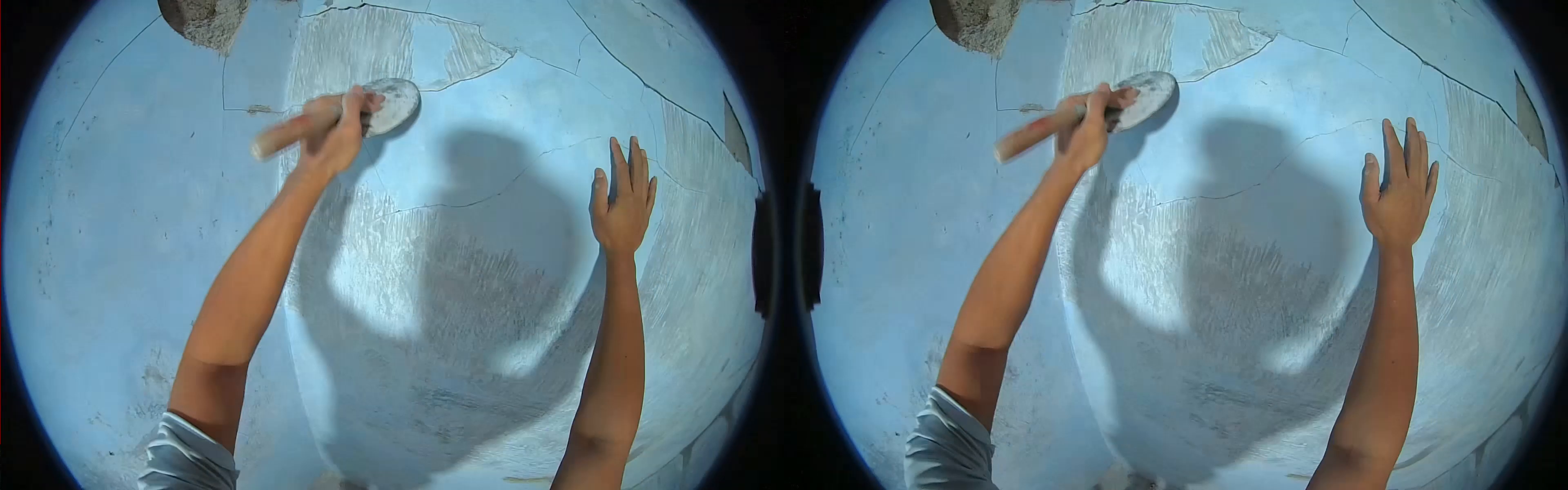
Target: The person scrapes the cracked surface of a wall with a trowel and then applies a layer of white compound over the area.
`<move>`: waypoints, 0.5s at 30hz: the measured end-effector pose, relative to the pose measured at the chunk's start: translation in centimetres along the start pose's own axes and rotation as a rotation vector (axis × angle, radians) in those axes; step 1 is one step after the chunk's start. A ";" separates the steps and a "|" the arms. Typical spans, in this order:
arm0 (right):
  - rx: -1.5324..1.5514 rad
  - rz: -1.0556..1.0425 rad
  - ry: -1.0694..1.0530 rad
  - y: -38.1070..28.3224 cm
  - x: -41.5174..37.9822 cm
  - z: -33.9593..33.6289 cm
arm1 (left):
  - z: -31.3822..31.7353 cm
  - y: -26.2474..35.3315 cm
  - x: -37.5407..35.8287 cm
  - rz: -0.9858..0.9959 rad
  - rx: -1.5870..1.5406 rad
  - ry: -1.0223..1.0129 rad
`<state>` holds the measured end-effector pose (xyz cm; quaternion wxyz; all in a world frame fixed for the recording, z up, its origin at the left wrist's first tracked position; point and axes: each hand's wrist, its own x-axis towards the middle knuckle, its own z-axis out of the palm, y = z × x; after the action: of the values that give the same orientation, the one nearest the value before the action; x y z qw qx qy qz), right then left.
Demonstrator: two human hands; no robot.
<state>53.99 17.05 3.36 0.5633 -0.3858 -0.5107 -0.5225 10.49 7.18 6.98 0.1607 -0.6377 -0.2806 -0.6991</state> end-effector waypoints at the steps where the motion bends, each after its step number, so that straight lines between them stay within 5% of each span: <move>1: -0.001 0.002 -0.002 -0.1 -0.1 -0.1 | 0.1 -0.2 -0.2 -0.029 0.004 -0.005; 6: 0.000 -0.003 -0.012 0.3 0.2 0.0 | 0.9 1.1 6.5 0.035 0.219 0.043; 14: -0.005 -0.008 0.009 0.2 0.4 -0.1 | 0.8 -0.6 0.4 -0.007 0.016 -0.009; 15: -0.004 -0.010 0.007 0.3 0.4 -0.1 | 0.5 -0.5 2.6 0.069 0.249 -0.036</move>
<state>54.25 16.95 3.75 0.5617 -0.3826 -0.5097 -0.5277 10.24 8.19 9.49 0.2578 -0.6344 -0.3458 -0.6415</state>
